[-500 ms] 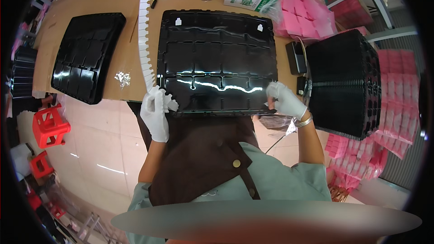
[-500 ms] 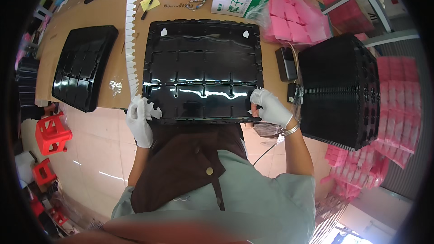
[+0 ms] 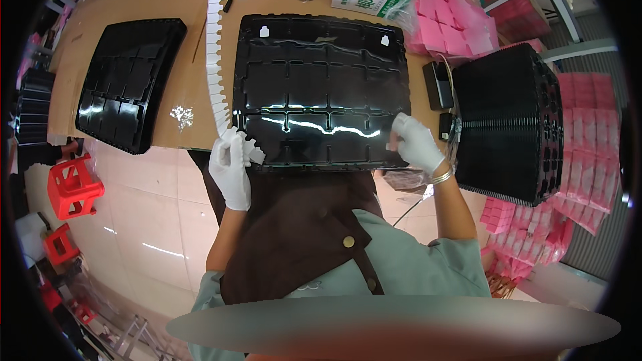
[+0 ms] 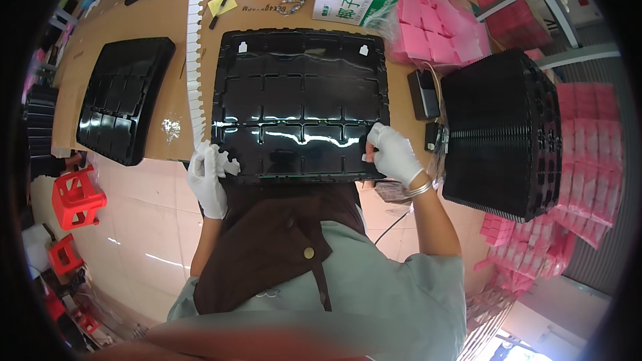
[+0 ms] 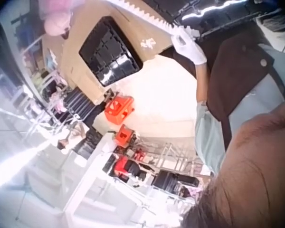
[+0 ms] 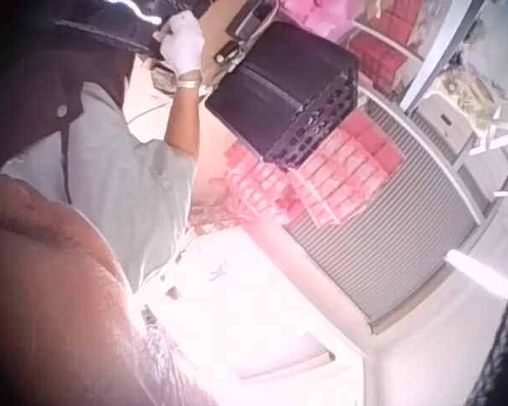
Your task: The person assembles pink foam or plastic components into black plastic trays by hand, snapping the parts together and organizing them within the trays.
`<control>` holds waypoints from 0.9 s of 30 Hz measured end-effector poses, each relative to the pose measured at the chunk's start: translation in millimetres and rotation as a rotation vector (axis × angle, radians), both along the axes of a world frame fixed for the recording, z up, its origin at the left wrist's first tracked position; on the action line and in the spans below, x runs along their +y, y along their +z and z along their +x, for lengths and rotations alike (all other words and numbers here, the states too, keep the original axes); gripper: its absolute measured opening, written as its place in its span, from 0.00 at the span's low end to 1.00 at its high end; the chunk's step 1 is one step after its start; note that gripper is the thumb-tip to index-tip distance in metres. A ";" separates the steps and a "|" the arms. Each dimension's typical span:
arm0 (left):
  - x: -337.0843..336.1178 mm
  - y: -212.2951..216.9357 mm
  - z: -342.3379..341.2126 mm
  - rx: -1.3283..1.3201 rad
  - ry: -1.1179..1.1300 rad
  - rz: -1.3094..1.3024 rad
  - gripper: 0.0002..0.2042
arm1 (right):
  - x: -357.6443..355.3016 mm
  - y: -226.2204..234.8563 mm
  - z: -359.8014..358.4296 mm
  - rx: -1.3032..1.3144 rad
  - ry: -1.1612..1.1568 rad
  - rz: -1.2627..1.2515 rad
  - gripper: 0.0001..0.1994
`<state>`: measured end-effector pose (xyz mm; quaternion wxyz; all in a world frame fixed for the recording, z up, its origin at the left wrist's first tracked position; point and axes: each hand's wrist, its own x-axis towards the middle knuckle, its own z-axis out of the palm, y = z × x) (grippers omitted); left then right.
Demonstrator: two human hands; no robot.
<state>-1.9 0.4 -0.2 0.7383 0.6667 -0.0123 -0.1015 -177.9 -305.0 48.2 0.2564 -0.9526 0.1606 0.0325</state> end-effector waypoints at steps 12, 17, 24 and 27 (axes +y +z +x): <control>-2.0 2.5 0.6 -0.039 -0.027 0.034 0.10 | 6.5 -1.2 -1.3 0.010 -0.092 -0.103 0.06; -2.2 3.2 -1.2 -0.031 -0.004 0.041 0.09 | -1.1 -5.4 -8.0 0.004 -0.091 -0.098 0.06; -1.1 -0.6 1.0 -0.047 -0.028 0.062 0.08 | -26.6 -3.9 -27.2 0.051 -0.182 0.925 0.06; -1.4 -3.1 2.7 -0.038 -0.036 0.044 0.08 | -20.9 -10.3 -18.1 -0.082 0.102 0.384 0.07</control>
